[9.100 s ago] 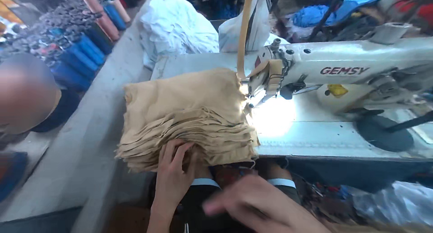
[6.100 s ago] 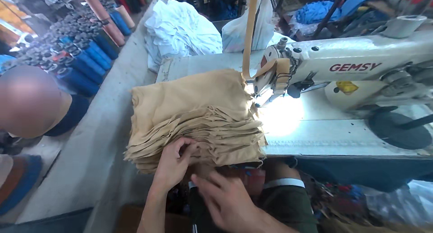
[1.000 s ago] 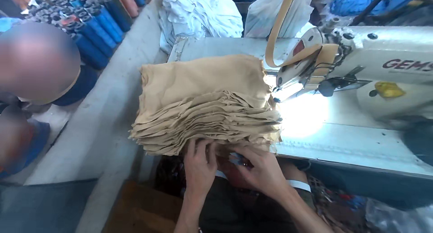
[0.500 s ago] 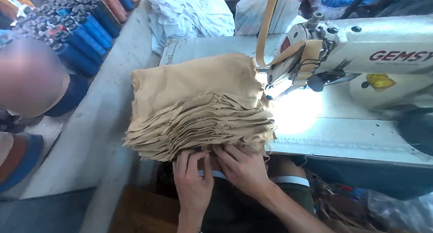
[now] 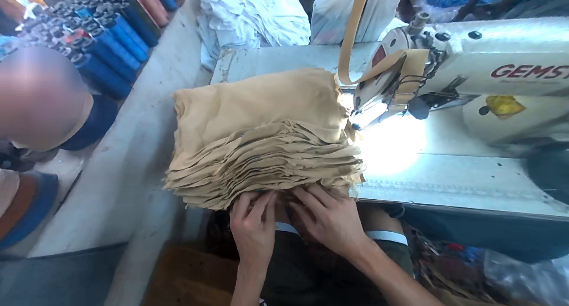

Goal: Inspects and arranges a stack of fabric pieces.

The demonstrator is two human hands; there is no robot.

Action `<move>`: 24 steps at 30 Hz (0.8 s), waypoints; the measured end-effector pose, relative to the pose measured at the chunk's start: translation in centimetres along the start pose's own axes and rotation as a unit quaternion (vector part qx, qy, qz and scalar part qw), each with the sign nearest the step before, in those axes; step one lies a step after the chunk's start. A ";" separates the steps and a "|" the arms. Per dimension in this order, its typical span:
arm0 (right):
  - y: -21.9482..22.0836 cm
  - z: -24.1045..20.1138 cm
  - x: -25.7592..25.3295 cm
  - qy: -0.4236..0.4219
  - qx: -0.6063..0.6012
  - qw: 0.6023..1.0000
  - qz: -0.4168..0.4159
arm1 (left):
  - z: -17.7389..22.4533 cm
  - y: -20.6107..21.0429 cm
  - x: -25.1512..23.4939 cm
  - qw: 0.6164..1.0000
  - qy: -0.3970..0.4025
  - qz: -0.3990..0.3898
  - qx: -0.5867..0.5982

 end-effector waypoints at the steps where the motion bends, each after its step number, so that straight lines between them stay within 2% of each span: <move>1: -0.2 0.0 0.2 0.006 -0.008 1.000 0.001 | 0.0 0.4 -0.3 1.000 0.003 -0.012 -0.009; 6: -0.6 0.2 1.4 0.022 -0.029 0.999 -0.004 | 0.1 1.1 -0.9 0.997 0.013 -0.052 -0.047; 16: 1.9 -2.5 -0.6 -0.025 0.030 0.999 -0.029 | 0.4 -0.2 1.3 1.000 0.009 -0.003 -0.019; 24: 2.4 -2.6 -0.4 -0.073 0.010 0.996 -0.047 | -0.5 0.3 2.2 1.000 -0.007 -0.015 -0.005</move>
Point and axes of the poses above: each hand's wrist, its own x-axis away from the middle knuckle, its own y-axis out of the palm, z = x × y, the point moved 10 cm from there along -x, towards the middle knuckle, and after that the axes turned 9 degrees about -y, right-handed, at the moved point
